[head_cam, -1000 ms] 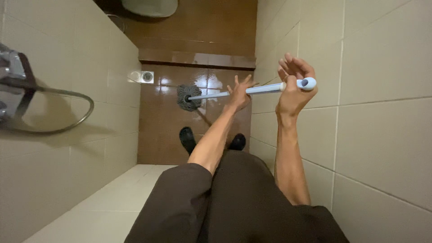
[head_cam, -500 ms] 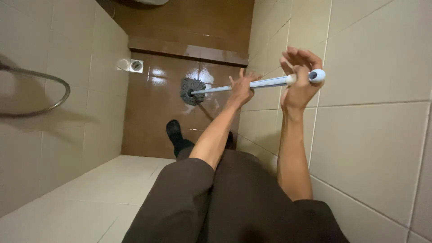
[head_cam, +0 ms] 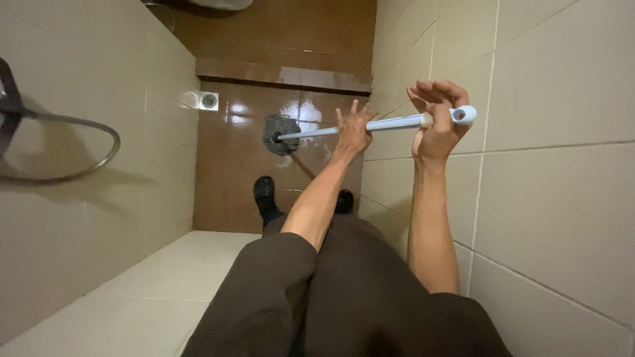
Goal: The person mops the floor of a shower area using a mop, moving the mop head back and forth over the wet brown tiles and toward a drain.
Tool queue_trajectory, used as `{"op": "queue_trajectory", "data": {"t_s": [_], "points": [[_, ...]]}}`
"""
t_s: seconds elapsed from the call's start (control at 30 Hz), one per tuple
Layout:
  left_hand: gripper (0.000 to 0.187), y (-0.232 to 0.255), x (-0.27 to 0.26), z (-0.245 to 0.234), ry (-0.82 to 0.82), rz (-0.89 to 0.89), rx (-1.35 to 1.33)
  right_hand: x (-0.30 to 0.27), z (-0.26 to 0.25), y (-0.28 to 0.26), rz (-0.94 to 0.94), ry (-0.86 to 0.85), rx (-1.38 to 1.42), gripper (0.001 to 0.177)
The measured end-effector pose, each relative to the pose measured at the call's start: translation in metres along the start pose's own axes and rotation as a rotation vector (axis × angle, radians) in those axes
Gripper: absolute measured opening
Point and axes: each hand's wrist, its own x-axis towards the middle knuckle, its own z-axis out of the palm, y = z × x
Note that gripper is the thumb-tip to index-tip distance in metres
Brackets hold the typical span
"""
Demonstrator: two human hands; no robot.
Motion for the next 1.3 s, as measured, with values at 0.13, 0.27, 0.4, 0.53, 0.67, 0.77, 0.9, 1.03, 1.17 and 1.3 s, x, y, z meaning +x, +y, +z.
{"op": "queue_trajectory", "data": {"t_s": [0.13,0.27,0.4,0.53,0.67,0.77,0.9,1.03,1.17,1.3], "points": [[0.068,-0.036,-0.011,-0.009,-0.02,0.015,0.023,-0.017,0.016,0.021,0.008,0.036,0.014,0.037],[0.068,-0.078,-0.017,-0.021,-0.04,0.02,0.087,-0.03,0.044,0.043,0.008,0.053,0.023,0.035],[0.07,-0.12,-0.025,-0.043,-0.022,0.093,0.131,-0.047,0.075,0.063,0.006,0.042,0.018,0.035],[0.079,-0.151,-0.028,-0.071,-0.086,0.058,0.168,-0.058,0.106,0.084,0.03,0.065,0.03,0.034],[0.077,-0.185,-0.033,-0.09,-0.124,0.038,0.22,-0.073,0.136,0.104,0.031,0.064,0.054,0.034],[0.078,-0.21,-0.036,-0.097,-0.119,0.023,0.216,-0.083,0.154,0.117,0.038,0.06,0.073,0.035],[0.074,-0.238,-0.045,-0.109,-0.078,0.059,0.248,-0.096,0.173,0.132,0.037,0.037,0.095,0.034],[0.087,-0.249,-0.058,-0.125,-0.092,0.015,0.166,-0.108,0.177,0.147,0.053,0.034,0.056,0.035],[0.083,-0.265,-0.064,-0.128,-0.062,0.024,0.247,-0.115,0.178,0.159,0.116,0.055,0.064,0.031],[0.074,-0.268,-0.063,-0.126,-0.14,-0.072,0.168,-0.121,0.178,0.152,0.165,0.013,0.121,0.038]]}}
